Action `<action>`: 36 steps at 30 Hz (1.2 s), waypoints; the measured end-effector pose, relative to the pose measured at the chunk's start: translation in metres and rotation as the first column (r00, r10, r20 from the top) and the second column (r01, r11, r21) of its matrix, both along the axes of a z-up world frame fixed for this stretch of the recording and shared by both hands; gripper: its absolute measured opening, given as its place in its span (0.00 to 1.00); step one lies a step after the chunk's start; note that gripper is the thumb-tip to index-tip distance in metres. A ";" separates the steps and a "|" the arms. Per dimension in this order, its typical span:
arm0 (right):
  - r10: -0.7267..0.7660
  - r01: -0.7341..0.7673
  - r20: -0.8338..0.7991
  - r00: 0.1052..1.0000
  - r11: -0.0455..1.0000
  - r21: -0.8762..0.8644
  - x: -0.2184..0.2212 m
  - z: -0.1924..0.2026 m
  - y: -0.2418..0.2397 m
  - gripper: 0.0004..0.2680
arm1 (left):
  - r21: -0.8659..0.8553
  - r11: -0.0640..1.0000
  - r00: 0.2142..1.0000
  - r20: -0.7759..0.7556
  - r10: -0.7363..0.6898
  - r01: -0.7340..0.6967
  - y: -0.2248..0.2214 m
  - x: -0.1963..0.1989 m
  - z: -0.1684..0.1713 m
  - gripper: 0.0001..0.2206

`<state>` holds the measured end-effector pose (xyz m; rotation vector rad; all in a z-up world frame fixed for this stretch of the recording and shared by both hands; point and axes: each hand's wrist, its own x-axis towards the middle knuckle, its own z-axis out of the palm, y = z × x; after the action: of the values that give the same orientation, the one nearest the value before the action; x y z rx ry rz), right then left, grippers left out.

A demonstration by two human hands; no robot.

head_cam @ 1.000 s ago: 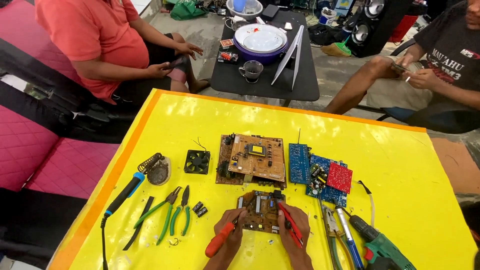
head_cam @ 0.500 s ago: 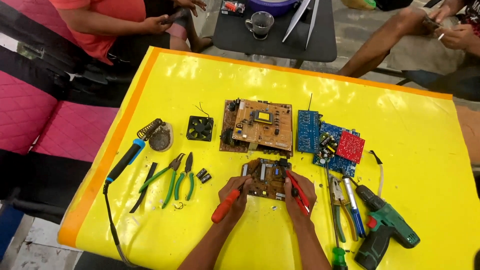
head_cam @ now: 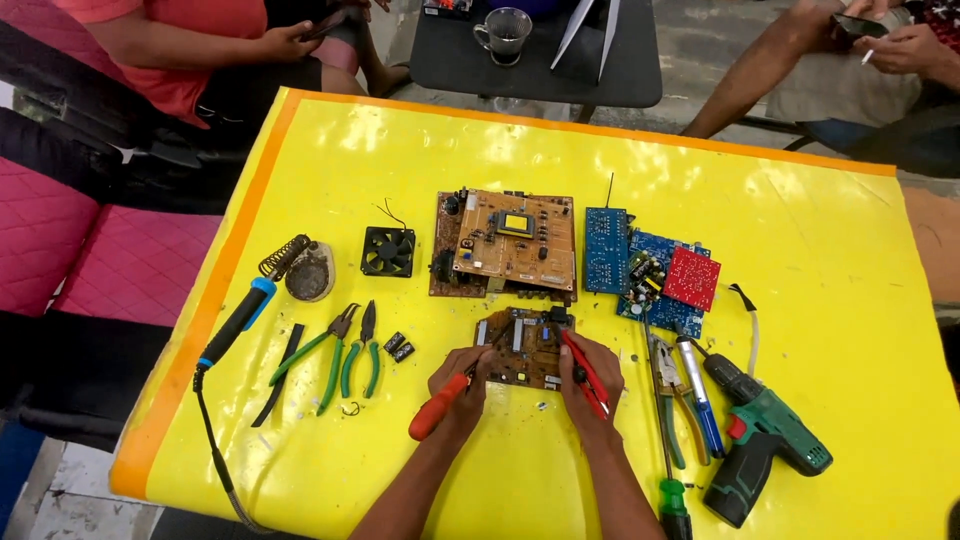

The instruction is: A person uses handheld tools to inspect and work on a circuit board at a repair bench.

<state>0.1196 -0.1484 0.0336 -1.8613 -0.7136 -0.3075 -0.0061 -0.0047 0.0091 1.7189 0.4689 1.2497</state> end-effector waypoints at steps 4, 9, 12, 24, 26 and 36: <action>-0.028 0.029 0.027 0.999 0.999 -0.041 0.001 -0.003 0.002 0.09 | 0.010 1.000 1.000 -0.020 0.000 0.001 -0.001 -0.001 0.009 0.06; 0.007 -0.004 -0.060 0.998 0.999 0.039 -0.001 0.005 0.002 0.09 | 0.025 1.000 1.000 0.017 -0.002 0.002 -0.003 -0.001 0.007 0.03; 0.007 -0.003 -0.087 0.996 0.998 0.056 -0.003 0.014 0.006 0.09 | 0.006 1.000 0.999 0.032 -0.005 0.005 -0.004 -0.002 0.014 0.03; -0.008 0.007 0.063 0.998 1.000 0.014 0.002 -0.014 -0.001 0.08 | -0.002 1.000 0.998 0.051 0.030 -0.030 0.001 0.001 0.010 0.03; -0.020 0.019 0.083 0.996 1.000 0.013 0.002 -0.012 -0.004 0.08 | -0.002 0.999 0.998 0.045 0.032 -0.032 0.002 0.000 0.012 0.04; 0.001 -0.004 0.103 0.995 0.999 0.033 0.008 -0.021 -0.004 0.08 | -0.027 0.998 0.997 0.063 0.053 -0.052 0.001 0.005 0.008 0.03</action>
<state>0.1276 -0.1519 0.0122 -1.8234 -0.7761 -0.4133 -0.0008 -0.0040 0.0171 1.6496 0.4928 1.3268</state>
